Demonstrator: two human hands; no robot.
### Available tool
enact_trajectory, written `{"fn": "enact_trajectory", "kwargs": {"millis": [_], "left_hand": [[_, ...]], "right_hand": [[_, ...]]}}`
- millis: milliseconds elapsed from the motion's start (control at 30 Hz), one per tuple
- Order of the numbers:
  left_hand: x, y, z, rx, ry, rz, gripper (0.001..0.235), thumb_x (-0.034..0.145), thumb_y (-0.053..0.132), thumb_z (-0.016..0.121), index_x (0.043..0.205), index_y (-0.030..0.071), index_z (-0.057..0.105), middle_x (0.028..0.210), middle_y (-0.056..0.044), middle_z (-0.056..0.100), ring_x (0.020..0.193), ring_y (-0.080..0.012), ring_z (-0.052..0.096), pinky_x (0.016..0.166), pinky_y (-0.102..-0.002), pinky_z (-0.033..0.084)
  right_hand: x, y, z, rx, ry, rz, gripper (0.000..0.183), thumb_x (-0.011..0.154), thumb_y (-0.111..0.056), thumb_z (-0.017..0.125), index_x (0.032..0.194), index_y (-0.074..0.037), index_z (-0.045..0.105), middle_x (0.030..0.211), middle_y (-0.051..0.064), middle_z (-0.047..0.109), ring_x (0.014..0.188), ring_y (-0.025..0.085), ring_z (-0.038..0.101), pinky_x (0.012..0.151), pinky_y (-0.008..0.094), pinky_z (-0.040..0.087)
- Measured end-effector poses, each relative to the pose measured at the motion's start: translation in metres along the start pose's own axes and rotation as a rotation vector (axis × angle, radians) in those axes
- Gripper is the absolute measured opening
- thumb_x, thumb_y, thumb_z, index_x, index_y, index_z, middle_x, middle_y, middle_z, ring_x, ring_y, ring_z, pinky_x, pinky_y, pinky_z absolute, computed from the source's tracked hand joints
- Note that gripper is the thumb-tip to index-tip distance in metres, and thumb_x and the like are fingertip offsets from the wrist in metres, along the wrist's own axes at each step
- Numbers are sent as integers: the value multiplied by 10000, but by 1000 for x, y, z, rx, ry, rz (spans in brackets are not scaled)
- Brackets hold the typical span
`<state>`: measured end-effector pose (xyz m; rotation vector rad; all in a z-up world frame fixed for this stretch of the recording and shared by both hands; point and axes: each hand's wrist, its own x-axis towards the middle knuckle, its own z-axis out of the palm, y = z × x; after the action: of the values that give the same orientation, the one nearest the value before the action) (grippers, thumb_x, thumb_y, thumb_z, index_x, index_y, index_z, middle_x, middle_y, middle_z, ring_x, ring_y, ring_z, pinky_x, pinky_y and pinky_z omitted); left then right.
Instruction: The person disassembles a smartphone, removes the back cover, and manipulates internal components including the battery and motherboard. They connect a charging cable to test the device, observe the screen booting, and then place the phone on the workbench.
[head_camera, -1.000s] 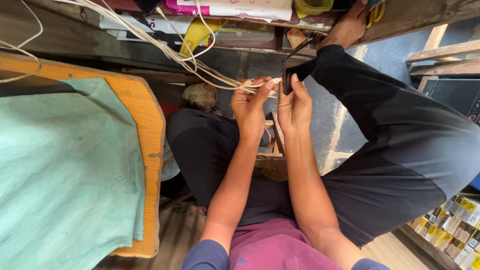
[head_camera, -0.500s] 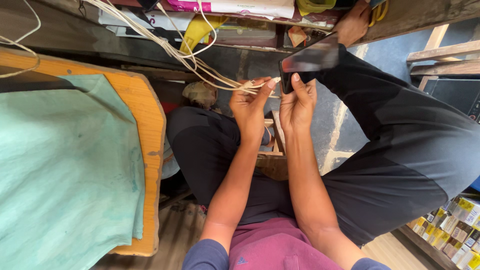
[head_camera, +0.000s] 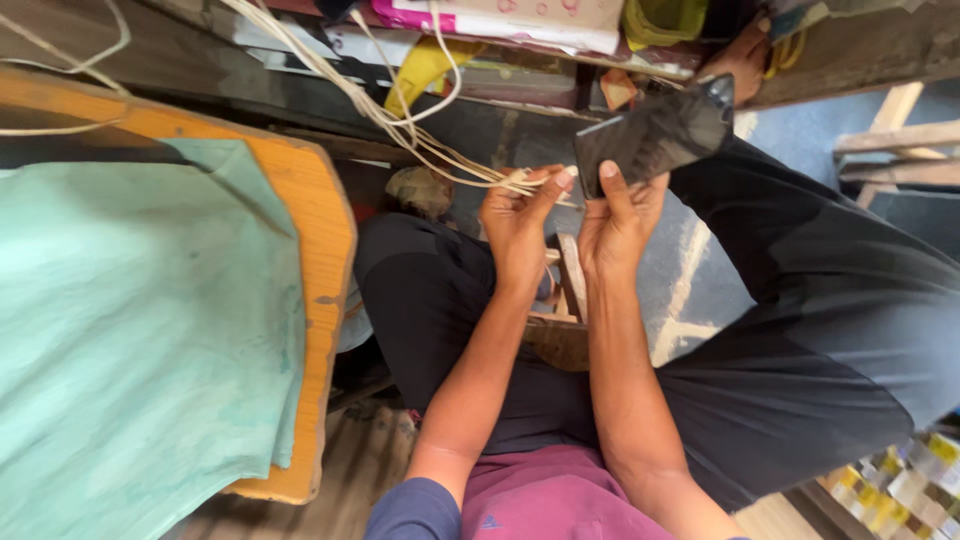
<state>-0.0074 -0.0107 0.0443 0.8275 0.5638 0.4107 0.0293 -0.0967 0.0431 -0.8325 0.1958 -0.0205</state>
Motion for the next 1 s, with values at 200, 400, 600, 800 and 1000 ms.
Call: {"fn": "enact_trajectory", "kwargs": {"millis": [200,400,600,800,1000], "left_hand": [[5,1,-1,-179,6,-41,123,900,-43,760,989,14,697,969,-109,751,883,-151,718,829,-273,579],[5,-19,-4,-161,-54,-30,152,935,-30,758,1079,-41,713,1035,-119,747,949,-149,709,882,-266,565],[5,-26,-5,-245,-35,-67,207,915,-28,757,1096,-26,658,1040,-132,743,940,-167,727,874,-285,583],[7,-28,-4,-221,-5,-63,234,916,-24,778,1097,-13,629,1016,-135,733,901,-170,719,841,-292,581],[7,-25,-3,-230,-3,-78,243,909,-13,776,1090,-2,615,1003,-130,737,891,-162,724,834,-284,581]], "right_hand": [[-6,2,20,11,-23,-20,562,963,155,663,1443,-32,438,1417,143,574,1289,256,610,1114,401,553],[-1,-2,14,51,-56,-32,539,989,184,601,1469,3,432,1404,173,590,1244,258,658,1085,394,597],[0,-2,13,70,-36,-32,538,987,186,596,1469,15,428,1381,180,595,1206,257,674,1059,386,613],[0,-2,14,70,-27,-31,530,987,186,598,1461,18,430,1372,178,595,1196,251,673,1045,390,620],[-1,-3,18,63,-18,-28,522,1000,186,587,1469,28,421,1381,194,593,1199,256,673,1054,391,622]]}}
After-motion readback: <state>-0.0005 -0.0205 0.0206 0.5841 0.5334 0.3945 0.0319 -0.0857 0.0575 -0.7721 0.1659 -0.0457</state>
